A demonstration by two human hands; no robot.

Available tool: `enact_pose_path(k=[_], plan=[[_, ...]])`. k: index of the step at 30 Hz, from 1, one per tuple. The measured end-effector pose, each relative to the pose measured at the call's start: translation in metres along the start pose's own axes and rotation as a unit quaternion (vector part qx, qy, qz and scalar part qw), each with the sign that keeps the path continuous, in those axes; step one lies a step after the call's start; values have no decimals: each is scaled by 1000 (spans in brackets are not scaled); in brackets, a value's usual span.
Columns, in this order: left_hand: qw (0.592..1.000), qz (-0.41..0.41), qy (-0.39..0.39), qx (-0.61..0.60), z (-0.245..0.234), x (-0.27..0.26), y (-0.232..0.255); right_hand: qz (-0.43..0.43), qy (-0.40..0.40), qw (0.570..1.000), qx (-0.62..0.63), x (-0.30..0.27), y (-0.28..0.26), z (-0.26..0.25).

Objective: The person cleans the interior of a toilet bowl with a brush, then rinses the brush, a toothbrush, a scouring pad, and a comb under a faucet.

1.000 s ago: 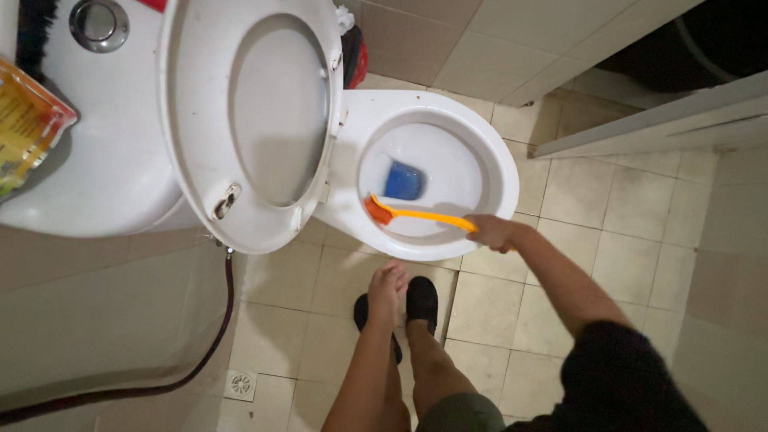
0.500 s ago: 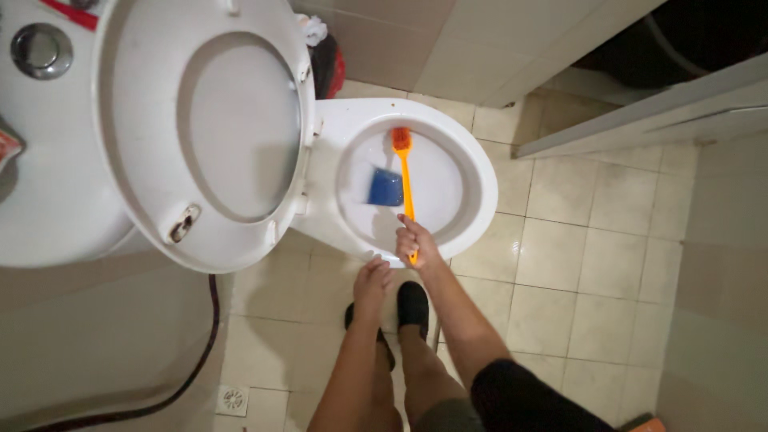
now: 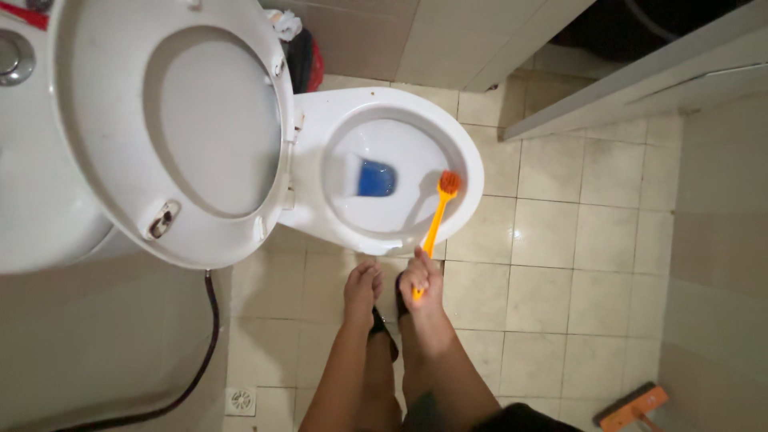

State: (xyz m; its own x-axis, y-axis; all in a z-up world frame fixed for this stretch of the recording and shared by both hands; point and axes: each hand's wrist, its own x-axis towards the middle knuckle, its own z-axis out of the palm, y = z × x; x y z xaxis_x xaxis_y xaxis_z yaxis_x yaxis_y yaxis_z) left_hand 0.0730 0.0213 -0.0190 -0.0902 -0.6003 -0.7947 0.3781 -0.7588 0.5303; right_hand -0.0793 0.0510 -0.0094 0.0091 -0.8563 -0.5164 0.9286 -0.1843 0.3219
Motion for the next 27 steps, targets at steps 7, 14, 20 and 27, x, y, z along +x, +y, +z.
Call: enact_pose_path(k=[7,14,20,27], plan=[[999,-25,21,18,-19,-2,-7,-48,184,978,-83,-23,9,-8],[999,-8,3,-46,-19,-4,10,-375,91,60,-920,41,-99,64],[999,-35,35,-11,-11,-11,19,-34,214,-142,-966,9,-80,222],[999,13,-18,-41,-24,-4,-1,177,170,-164,-955,-21,-42,263]])
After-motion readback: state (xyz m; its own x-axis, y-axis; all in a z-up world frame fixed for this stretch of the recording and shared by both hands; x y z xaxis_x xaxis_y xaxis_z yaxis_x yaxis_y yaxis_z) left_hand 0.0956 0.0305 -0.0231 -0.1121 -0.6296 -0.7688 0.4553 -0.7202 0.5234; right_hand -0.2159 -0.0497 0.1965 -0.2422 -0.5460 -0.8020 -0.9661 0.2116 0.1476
